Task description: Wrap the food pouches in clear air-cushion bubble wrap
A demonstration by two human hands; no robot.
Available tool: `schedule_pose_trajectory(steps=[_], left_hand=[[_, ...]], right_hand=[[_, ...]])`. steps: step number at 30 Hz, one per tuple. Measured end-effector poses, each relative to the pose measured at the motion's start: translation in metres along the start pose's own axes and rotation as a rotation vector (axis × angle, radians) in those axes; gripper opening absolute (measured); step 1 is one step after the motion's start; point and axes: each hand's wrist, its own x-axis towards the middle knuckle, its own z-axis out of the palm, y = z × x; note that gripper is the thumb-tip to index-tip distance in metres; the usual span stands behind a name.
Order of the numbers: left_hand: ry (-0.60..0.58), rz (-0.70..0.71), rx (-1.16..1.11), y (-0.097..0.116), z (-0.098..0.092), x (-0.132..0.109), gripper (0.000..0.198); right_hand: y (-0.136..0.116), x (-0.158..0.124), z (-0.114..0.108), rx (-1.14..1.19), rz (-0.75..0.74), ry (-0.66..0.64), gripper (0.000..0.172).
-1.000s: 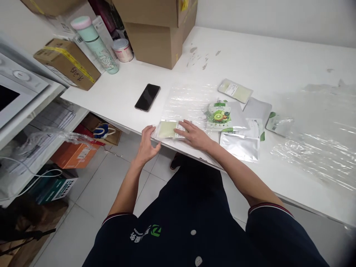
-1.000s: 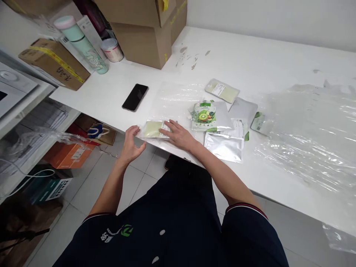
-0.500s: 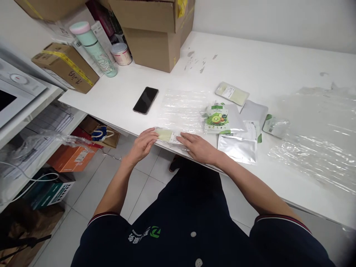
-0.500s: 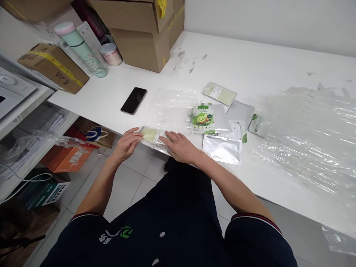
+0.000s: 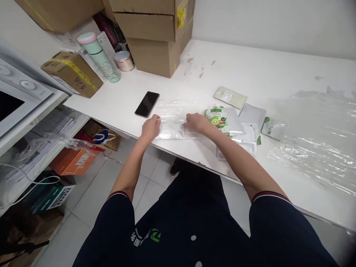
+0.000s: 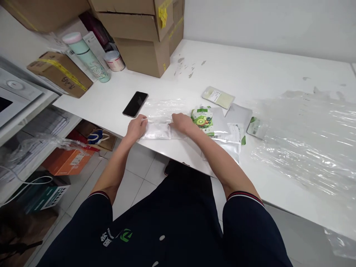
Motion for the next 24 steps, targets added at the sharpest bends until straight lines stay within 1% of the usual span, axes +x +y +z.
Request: schedule_pose_trajectory(steps=[1,2,3,4,5,6,7,9,12,13,15,17,19,21,22,24], left_hand=[[-0.027,-0.004,0.061,0.002,0.003,0.003,0.030],[-0.043,-0.007,0.106,0.005,0.006,0.004,0.031],[-0.048,-0.007,0.132,0.007,0.008,0.004,0.033],[-0.041,-0.004,0.146,0.008,0.009,0.004,0.033],[-0.021,0.003,0.154,0.009,0.010,0.003,0.033],[0.007,0.015,0.161,0.010,0.011,0.002,0.032],[0.033,0.033,0.166,0.010,0.012,0.002,0.030],[0.054,0.099,0.172,0.008,0.012,0.003,0.027],[0.001,0.199,0.120,0.003,0.006,0.000,0.032],[-0.020,0.206,0.083,0.000,0.001,-0.003,0.035],[-0.070,0.176,-0.019,-0.006,-0.012,-0.014,0.042],[-0.179,0.154,-0.169,-0.013,-0.027,-0.031,0.052],[-0.316,0.174,-0.358,-0.021,-0.041,-0.049,0.061],[-0.407,0.202,-0.480,-0.026,-0.049,-0.066,0.063],[-0.423,0.198,-0.497,-0.028,-0.049,-0.072,0.064],[-0.385,0.138,-0.490,-0.026,-0.045,-0.080,0.066]], right_hand=[[-0.004,-0.002,0.005,-0.108,-0.006,0.125,0.030],[-0.008,-0.007,0.011,-0.189,-0.057,0.238,0.034],[-0.010,-0.013,0.018,-0.234,-0.147,0.309,0.037],[-0.012,-0.019,0.025,-0.250,-0.255,0.330,0.039],[-0.012,-0.025,0.032,-0.246,-0.353,0.306,0.042],[-0.012,-0.028,0.039,-0.235,-0.416,0.258,0.045],[-0.011,-0.031,0.046,-0.228,-0.449,0.218,0.048],[-0.008,-0.030,0.058,-0.235,-0.447,0.194,0.052],[-0.008,-0.025,0.063,-0.253,-0.418,0.217,0.049],[-0.009,-0.025,0.060,-0.253,-0.419,0.206,0.049],[-0.009,-0.028,0.048,-0.236,-0.432,0.146,0.047],[-0.007,-0.034,0.032,-0.187,-0.447,0.044,0.045],[-0.004,-0.042,0.014,-0.110,-0.444,-0.061,0.043],[-0.001,-0.047,-0.003,-0.023,-0.429,-0.153,0.041],[0.000,-0.046,-0.011,0.019,-0.428,-0.185,0.039],[-0.001,-0.040,-0.027,0.084,-0.439,-0.237,0.034]])
